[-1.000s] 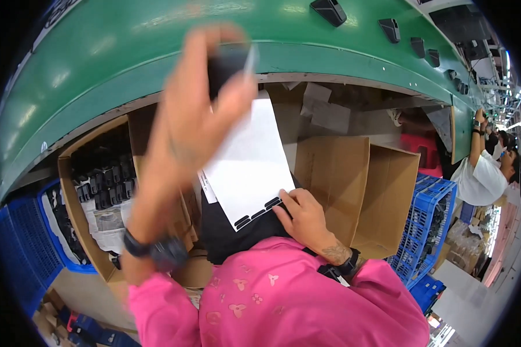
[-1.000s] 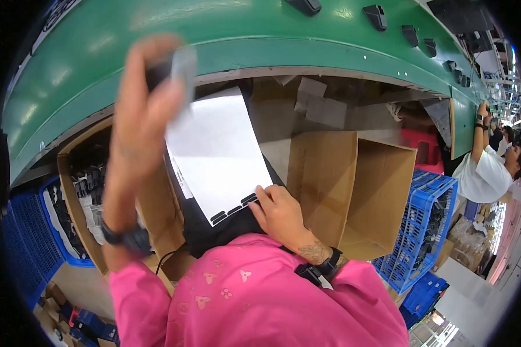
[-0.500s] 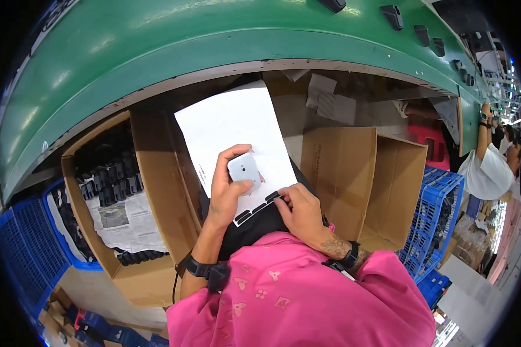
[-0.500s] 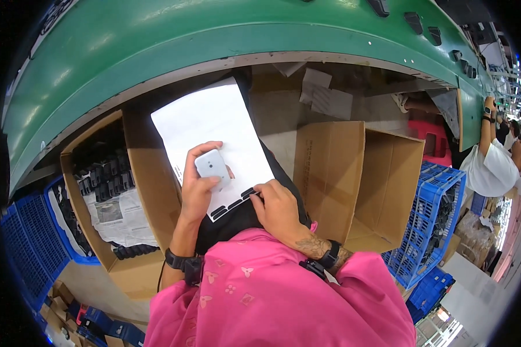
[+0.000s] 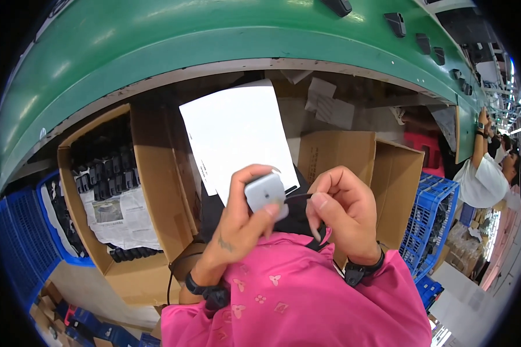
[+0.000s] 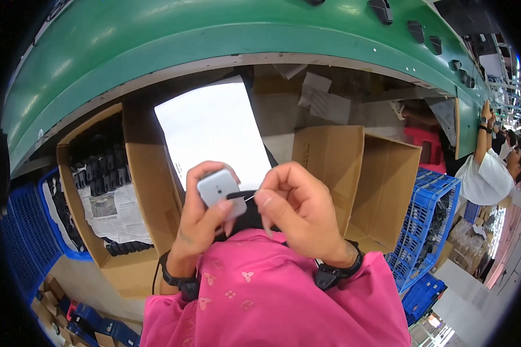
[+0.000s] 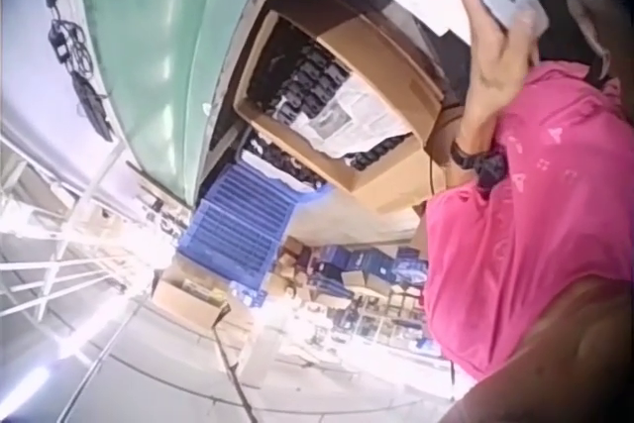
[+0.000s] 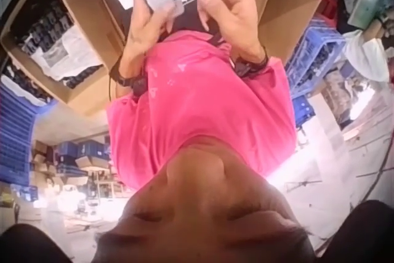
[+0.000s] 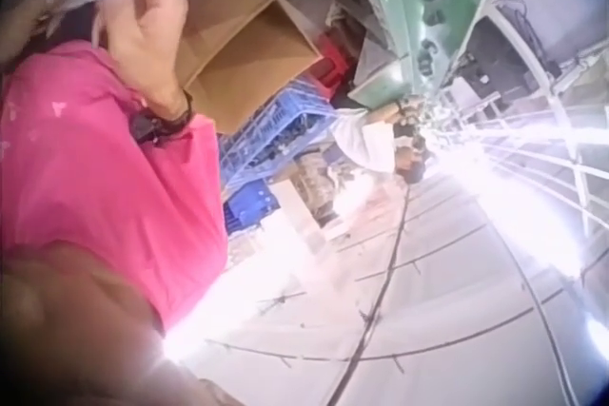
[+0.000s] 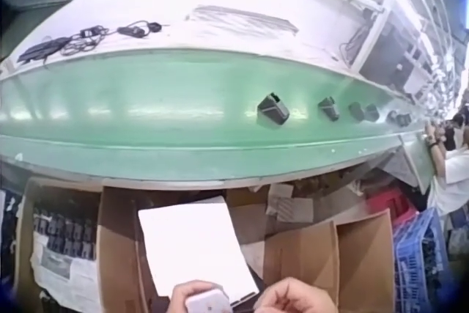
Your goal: The person picks up a device from a box, peels a sticker from a sheet, and presses it onto the bottom of the device before placing it on a conveyor belt.
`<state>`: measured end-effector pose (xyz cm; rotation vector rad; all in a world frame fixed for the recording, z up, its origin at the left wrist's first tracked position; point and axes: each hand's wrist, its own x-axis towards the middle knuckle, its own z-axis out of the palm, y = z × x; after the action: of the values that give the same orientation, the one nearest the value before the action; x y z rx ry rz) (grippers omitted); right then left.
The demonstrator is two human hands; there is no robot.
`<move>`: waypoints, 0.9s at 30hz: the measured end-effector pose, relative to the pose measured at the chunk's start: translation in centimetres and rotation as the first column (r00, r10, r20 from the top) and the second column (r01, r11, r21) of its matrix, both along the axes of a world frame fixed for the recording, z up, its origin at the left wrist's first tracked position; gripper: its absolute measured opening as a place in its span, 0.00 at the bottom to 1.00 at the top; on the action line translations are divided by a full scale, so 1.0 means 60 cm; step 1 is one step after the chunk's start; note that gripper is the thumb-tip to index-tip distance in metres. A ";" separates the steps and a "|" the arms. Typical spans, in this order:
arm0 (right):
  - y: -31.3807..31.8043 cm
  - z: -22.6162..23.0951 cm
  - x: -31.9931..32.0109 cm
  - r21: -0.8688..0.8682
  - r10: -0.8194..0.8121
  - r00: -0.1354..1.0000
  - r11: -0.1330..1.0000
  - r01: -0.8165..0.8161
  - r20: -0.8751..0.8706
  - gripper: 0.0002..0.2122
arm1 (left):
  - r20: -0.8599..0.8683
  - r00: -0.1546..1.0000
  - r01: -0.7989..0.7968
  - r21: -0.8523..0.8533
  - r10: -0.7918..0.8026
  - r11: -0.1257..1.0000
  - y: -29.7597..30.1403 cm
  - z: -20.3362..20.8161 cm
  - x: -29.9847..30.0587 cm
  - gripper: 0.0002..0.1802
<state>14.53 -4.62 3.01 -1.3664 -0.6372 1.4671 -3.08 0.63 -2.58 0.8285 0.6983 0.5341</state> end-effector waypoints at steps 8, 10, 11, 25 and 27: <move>0.013 0.034 -0.022 0.039 0.036 0.999 0.999 -0.035 -0.014 0.04 | 0.069 0.997 0.040 0.072 -0.045 0.997 -0.020 0.058 -0.013 0.26; 0.010 0.030 -0.022 0.054 0.040 0.999 0.998 -0.039 -0.016 0.04 | 0.049 0.998 0.025 0.068 -0.028 0.997 -0.025 0.061 -0.011 0.26; 0.009 0.028 -0.023 0.070 0.038 0.999 0.997 -0.037 -0.016 0.04 | 0.032 0.999 0.014 0.065 -0.016 0.998 -0.026 0.061 -0.012 0.25; 0.004 0.025 -0.031 0.080 0.024 1.000 0.997 -0.024 0.000 0.04 | -0.028 0.999 0.038 0.069 -0.036 0.997 -0.028 0.068 -0.016 0.24; 0.004 0.024 -0.032 0.086 0.026 1.000 0.996 -0.025 -0.008 0.04 | -0.031 0.999 0.039 0.077 -0.036 0.996 -0.029 0.067 -0.017 0.24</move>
<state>12.60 -4.38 4.43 -1.2892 -0.7058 1.4491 -4.09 -1.12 1.45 0.9224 0.6916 0.5185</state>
